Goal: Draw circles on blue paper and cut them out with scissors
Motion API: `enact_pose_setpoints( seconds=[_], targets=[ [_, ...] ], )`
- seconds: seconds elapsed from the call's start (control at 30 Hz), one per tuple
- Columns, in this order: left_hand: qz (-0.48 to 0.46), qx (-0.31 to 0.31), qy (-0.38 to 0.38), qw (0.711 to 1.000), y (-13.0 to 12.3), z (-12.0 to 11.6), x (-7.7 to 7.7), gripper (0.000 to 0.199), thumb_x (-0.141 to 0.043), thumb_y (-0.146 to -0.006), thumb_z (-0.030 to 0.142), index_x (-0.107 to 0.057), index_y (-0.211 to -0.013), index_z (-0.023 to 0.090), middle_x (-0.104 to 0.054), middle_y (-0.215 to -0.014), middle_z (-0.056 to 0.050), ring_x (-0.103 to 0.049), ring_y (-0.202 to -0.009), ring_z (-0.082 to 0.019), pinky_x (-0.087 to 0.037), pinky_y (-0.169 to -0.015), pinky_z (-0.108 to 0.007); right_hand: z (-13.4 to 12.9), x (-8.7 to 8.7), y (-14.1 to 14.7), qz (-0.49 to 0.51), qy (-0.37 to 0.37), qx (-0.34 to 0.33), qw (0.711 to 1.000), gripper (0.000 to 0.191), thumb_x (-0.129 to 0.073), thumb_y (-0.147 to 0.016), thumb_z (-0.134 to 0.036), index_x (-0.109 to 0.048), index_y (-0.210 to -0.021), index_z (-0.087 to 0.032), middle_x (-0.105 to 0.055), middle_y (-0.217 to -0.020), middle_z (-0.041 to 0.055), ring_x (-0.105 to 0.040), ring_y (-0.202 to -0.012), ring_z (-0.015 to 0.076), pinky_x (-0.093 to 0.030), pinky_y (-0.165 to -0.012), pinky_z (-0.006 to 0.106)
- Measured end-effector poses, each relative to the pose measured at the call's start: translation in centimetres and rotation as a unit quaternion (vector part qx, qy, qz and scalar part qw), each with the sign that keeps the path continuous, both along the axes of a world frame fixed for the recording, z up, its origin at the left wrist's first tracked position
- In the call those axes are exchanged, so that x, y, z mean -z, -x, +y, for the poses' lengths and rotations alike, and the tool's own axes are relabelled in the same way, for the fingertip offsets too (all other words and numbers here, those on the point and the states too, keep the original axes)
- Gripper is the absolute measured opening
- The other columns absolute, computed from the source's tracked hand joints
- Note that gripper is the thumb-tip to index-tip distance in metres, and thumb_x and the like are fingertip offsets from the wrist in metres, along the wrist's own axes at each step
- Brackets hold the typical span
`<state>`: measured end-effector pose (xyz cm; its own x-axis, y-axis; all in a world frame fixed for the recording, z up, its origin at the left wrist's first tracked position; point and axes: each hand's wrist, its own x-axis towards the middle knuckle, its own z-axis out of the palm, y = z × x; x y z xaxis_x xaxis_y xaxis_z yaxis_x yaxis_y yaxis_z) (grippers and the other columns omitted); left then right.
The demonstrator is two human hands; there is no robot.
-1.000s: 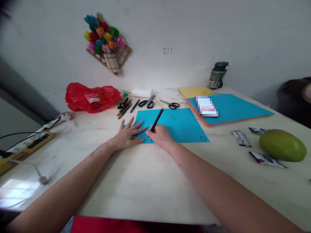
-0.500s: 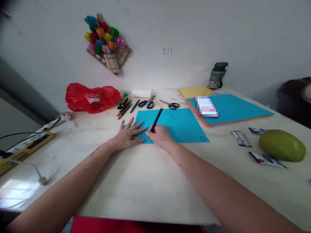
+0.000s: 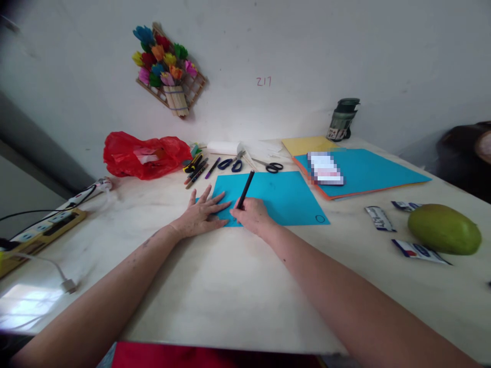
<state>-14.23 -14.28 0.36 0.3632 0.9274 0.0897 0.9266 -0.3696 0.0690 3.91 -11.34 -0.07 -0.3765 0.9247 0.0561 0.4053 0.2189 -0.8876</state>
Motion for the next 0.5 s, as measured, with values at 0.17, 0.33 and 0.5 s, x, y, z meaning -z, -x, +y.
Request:
enact_pose_setpoints(
  seconds=[0.17,0.33,0.5],
  targets=[
    [0.004,0.000,0.006,1.000,-0.08,-0.17,-0.27,0.059,-0.031,-0.074,0.067,-0.036,-0.126,0.040,-0.024,-0.139,0.006,0.003,-0.129,-0.029,0.012,-0.095,-0.057,-0.05,-0.07,-0.04,0.004,0.007,-0.003,1.000,0.010,-0.055,-0.066,-0.026,-0.051,-0.061,-0.018,-0.054,-0.049,-0.0021,-0.052,-0.048,0.0102,-0.040,-0.049,0.020],
    [0.011,0.002,0.005,1.000,0.02,-0.15,-0.25,0.060,-0.032,-0.073,0.067,-0.034,-0.126,0.040,-0.023,-0.139,0.006,0.003,-0.129,-0.029,0.013,-0.095,-0.056,-0.05,-0.11,-0.09,0.000,-0.005,-0.007,1.000,0.011,-0.055,-0.066,-0.026,-0.052,-0.060,-0.018,-0.054,-0.049,-0.0019,-0.052,-0.048,0.0104,-0.039,-0.049,0.021],
    [0.012,0.003,0.011,1.000,0.02,-0.09,-0.22,0.060,-0.032,-0.074,0.066,-0.033,-0.127,0.040,-0.022,-0.139,0.006,0.004,-0.129,-0.029,0.013,-0.095,-0.056,0.05,-0.04,-0.14,-0.002,-0.010,-0.005,1.000,0.011,-0.055,-0.066,-0.027,-0.052,-0.060,-0.018,-0.055,-0.049,-0.0018,-0.053,-0.049,0.0108,-0.040,-0.049,0.021]
  ],
)
